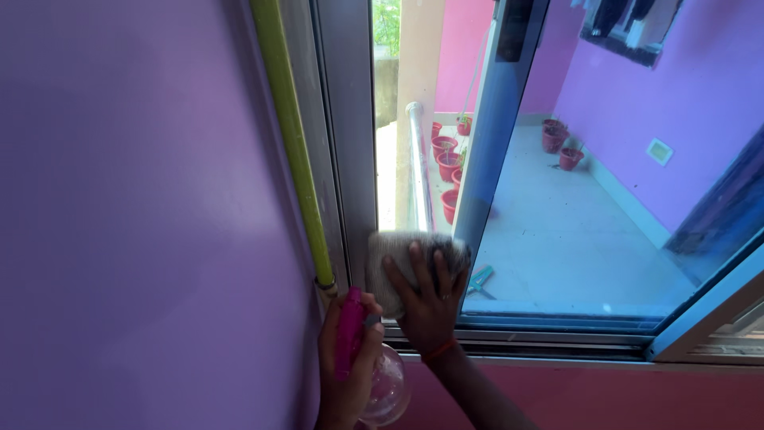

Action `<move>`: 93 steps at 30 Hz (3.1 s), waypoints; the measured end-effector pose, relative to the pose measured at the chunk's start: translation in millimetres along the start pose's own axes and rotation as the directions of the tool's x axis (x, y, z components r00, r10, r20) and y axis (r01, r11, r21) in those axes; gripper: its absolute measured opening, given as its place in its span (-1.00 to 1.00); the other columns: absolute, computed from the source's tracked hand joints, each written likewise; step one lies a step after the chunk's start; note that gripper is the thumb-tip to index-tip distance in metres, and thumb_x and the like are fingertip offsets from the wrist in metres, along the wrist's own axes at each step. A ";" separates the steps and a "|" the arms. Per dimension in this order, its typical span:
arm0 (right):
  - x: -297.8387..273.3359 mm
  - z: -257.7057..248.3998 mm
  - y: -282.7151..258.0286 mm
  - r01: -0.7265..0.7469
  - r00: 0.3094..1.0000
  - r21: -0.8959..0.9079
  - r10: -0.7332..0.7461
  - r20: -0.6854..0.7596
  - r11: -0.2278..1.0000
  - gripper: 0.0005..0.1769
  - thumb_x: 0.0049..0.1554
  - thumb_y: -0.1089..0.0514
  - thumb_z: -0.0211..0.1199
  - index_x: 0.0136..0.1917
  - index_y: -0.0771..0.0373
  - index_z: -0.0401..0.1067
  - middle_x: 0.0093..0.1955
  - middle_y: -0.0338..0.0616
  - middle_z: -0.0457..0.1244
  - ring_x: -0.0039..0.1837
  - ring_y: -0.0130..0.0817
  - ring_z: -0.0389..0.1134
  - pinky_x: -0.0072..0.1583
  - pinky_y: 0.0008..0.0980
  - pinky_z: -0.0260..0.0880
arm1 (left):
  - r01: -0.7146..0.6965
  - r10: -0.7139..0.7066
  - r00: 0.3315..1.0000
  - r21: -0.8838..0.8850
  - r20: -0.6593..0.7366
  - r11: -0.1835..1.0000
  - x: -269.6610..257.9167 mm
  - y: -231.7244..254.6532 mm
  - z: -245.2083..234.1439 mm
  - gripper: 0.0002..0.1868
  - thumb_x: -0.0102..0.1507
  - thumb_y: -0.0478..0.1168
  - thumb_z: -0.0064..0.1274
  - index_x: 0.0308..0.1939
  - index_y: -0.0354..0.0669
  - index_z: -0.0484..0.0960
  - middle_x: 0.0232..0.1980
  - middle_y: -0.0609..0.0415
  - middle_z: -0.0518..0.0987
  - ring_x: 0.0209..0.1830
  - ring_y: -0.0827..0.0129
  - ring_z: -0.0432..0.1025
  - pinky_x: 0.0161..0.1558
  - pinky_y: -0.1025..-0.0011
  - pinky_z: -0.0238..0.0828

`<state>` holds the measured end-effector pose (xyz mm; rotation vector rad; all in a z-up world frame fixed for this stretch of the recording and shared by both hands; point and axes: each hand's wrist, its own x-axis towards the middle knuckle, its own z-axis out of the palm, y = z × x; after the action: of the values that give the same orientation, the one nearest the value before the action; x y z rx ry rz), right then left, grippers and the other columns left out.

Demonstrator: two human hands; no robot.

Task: The person cleans a sliding glass window by spraying a liquid from a bottle onto the glass and wiping it with a cloth.

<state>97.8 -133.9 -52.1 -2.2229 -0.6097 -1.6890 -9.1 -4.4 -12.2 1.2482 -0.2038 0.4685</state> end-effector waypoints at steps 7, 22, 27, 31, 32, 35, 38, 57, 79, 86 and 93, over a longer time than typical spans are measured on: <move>-109.6 1.8 -2.2 0.044 0.968 -0.039 -0.033 0.249 0.998 -0.42 0.18 0.02 0.14 0.46 -0.31 0.38 0.64 -0.26 0.01 0.63 -0.08 -0.06 0.55 0.33 -0.32 | -0.003 0.007 0.997 -0.057 0.078 0.998 -1.2 -3.2 -1.8 -0.65 0.23 -0.43 0.09 0.11 -0.22 0.50 -0.06 0.14 0.54 -0.39 0.68 0.33 -0.41 0.68 0.27; -68.5 3.1 -0.9 0.014 0.989 -0.036 -0.008 0.148 0.999 -0.52 0.27 -0.04 0.12 0.44 -0.27 0.41 0.66 -0.17 -0.01 0.70 -0.05 -0.18 0.57 0.34 -0.31 | 0.018 -0.019 0.998 0.028 0.051 0.999 -3.2 -9.7 -2.0 -0.63 0.21 -0.42 0.10 0.10 -0.20 0.50 -0.08 0.14 0.55 -0.45 0.67 0.35 -0.47 0.64 0.34; -114.1 -1.4 10.5 0.014 0.972 0.019 -0.018 0.233 1.000 -0.47 0.24 0.06 0.15 0.47 -0.28 0.40 0.67 -0.14 -0.02 0.70 -0.06 -0.17 0.59 0.30 -0.28 | -0.006 0.007 0.999 -0.011 0.052 1.000 -5.0 -22.2 -8.0 -0.63 0.24 -0.44 0.10 0.13 -0.23 0.50 -0.07 0.13 0.56 -0.43 0.69 0.34 -0.45 0.67 0.32; -104.5 -9.2 56.9 -0.087 0.979 -0.067 0.098 0.177 0.994 -0.40 0.22 0.24 0.12 0.47 -0.25 0.36 0.68 -0.07 -0.06 0.73 0.03 -0.20 0.62 0.23 -0.25 | 0.050 -0.050 0.999 -0.002 -0.018 0.999 -2.4 -26.7 -14.9 -0.56 0.20 -0.43 0.11 0.17 -0.17 0.49 -0.07 0.15 0.57 -0.46 0.70 0.34 -0.54 0.66 0.30; -99.5 -15.1 67.6 -0.267 0.960 0.012 0.265 0.092 0.964 -0.43 0.29 0.15 0.15 0.55 -0.11 0.27 0.70 -0.05 -0.08 0.74 0.05 -0.20 0.64 0.19 -0.19 | 0.030 -0.030 1.000 0.036 -0.001 0.999 -2.9 -25.9 -15.9 -0.56 0.20 -0.44 0.10 0.17 -0.18 0.50 -0.07 0.14 0.57 -0.47 0.70 0.34 -0.55 0.65 0.28; -86.4 -32.8 79.2 -0.424 0.903 0.067 0.427 -0.054 0.903 -0.37 0.34 -0.01 0.16 0.62 0.08 0.14 0.71 0.09 -0.15 0.74 0.17 -0.26 0.65 0.18 -0.21 | 0.014 -0.017 0.999 0.093 0.030 0.996 -1.9 -25.8 -15.0 -0.59 0.20 -0.44 0.09 0.15 -0.20 0.51 -0.08 0.13 0.57 -0.48 0.69 0.33 -0.56 0.64 0.29; -80.6 -25.2 68.0 -0.428 0.895 0.037 0.429 -0.119 0.903 -0.27 0.31 -0.15 0.12 0.64 0.12 0.08 0.71 0.23 -0.22 0.72 0.31 -0.35 0.63 0.23 -0.32 | 0.037 -0.041 0.998 0.082 0.038 0.996 1.9 -29.3 -10.0 -0.62 0.22 -0.44 0.09 0.12 -0.21 0.52 -0.10 0.14 0.57 -0.52 0.67 0.32 -0.56 0.64 0.28; -121.6 -54.5 127.4 -0.646 0.762 -0.122 0.645 -0.059 0.753 -0.07 0.34 -0.07 0.22 0.76 0.16 -0.20 0.79 0.12 -0.27 0.80 0.13 -0.29 0.72 0.11 -0.26 | 0.035 -0.034 0.999 0.060 -0.022 0.998 -2.2 -59.5 22.3 -0.65 0.25 -0.50 0.05 0.11 -0.22 0.52 -0.16 0.10 0.54 -0.55 0.65 0.34 -0.58 0.62 0.29; -124.1 -71.8 175.1 -0.761 0.635 0.079 0.764 -0.115 0.644 -0.01 0.31 -0.10 0.26 0.74 0.24 -0.22 0.80 0.15 -0.24 0.81 0.10 -0.23 0.73 0.08 -0.22 | 0.093 -0.105 0.993 0.185 0.053 0.978 -26.0 -100.2 100.9 -0.60 0.17 -0.50 0.06 0.08 -0.22 0.48 -0.10 0.10 0.57 -0.59 0.65 0.32 -0.62 0.63 0.25; -135.1 -75.7 137.3 -0.670 0.738 0.114 0.674 0.003 0.733 -0.02 0.23 0.02 0.23 0.71 0.28 -0.21 0.73 0.25 -0.24 0.74 0.22 -0.27 0.65 0.16 -0.27 | 0.052 -0.069 0.995 0.201 0.078 0.978 -33.2 -105.2 133.8 -0.56 0.18 -0.53 0.04 0.14 -0.24 0.48 -0.07 0.12 0.54 -0.38 0.64 0.35 -0.35 0.61 0.35; -127.7 -113.9 228.4 -0.597 0.791 0.071 0.602 -0.110 0.799 -0.11 0.34 -0.02 0.22 0.72 0.28 -0.15 0.75 0.17 -0.19 0.77 0.17 -0.20 0.70 0.15 -0.21 | -0.093 0.070 0.993 0.283 0.090 0.955 -37.8 -110.1 147.0 -0.56 0.19 -0.56 0.05 0.15 -0.28 0.49 -0.04 0.06 0.56 -0.06 0.56 0.48 -0.03 0.57 0.48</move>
<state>85.2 -406.1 -136.7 -1.9625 0.1130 -1.4393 21.8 -178.0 -75.9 1.5492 -0.2619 0.5338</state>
